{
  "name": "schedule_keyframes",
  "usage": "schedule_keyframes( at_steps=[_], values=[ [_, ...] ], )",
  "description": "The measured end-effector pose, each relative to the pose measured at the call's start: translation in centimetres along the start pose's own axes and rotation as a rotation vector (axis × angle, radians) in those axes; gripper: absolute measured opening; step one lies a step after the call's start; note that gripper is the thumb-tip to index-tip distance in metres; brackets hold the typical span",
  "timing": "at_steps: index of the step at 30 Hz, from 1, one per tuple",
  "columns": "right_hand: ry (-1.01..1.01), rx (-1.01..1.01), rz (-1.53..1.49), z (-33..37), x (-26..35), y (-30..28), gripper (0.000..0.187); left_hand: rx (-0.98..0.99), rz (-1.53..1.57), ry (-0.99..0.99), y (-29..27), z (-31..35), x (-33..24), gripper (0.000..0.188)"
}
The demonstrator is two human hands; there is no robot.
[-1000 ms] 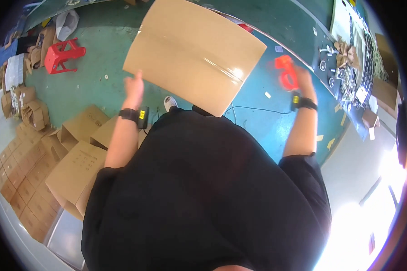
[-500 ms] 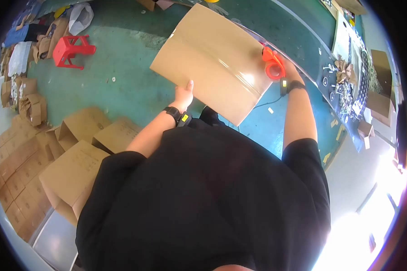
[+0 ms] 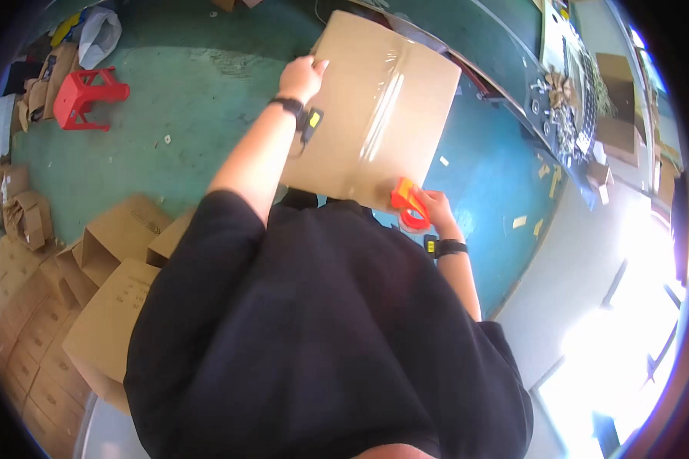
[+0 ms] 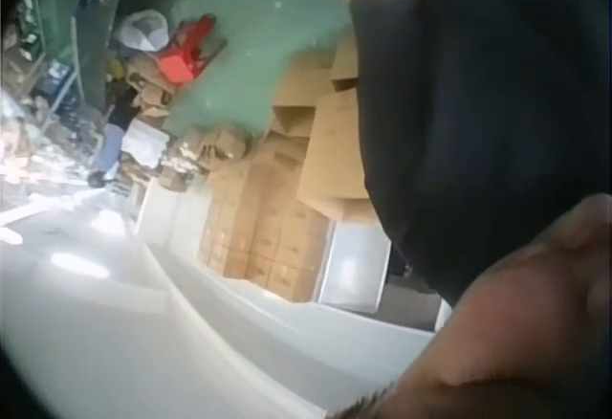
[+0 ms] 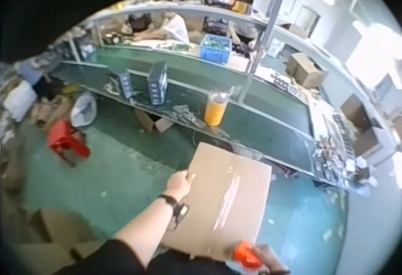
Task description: Packing electronic product boxes into a larger cardboard shipping box and sealing it with tape.
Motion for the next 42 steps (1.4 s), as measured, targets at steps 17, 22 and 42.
schedule_keyframes(
  at_steps=[17,22,42],
  values=[
    [-0.811,-0.257,-0.188,5.3,14.1,0.5,0.04,0.584,0.86,-0.053,-1.4,17.7,-1.8,0.035],
    [-0.976,-0.246,-0.022,6.7,19.5,2.1,0.046,0.647,1.181,-0.108,-4.3,18.8,-5.2,0.041],
    [-0.651,-0.394,0.504,8.3,22.7,-2.3,0.066,0.074,0.573,0.083,-13.0,6.2,-3.6,0.018]
  ],
)
Point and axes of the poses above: each hand's wrist, its own z-axis away from the middle knuckle, its own y-axis out of the palm, x = y × z, the point moved 2 cm from there along -z, towards the middle knuckle, and after that the axes turned 3 degrees about -x, right-handed, at the moved point
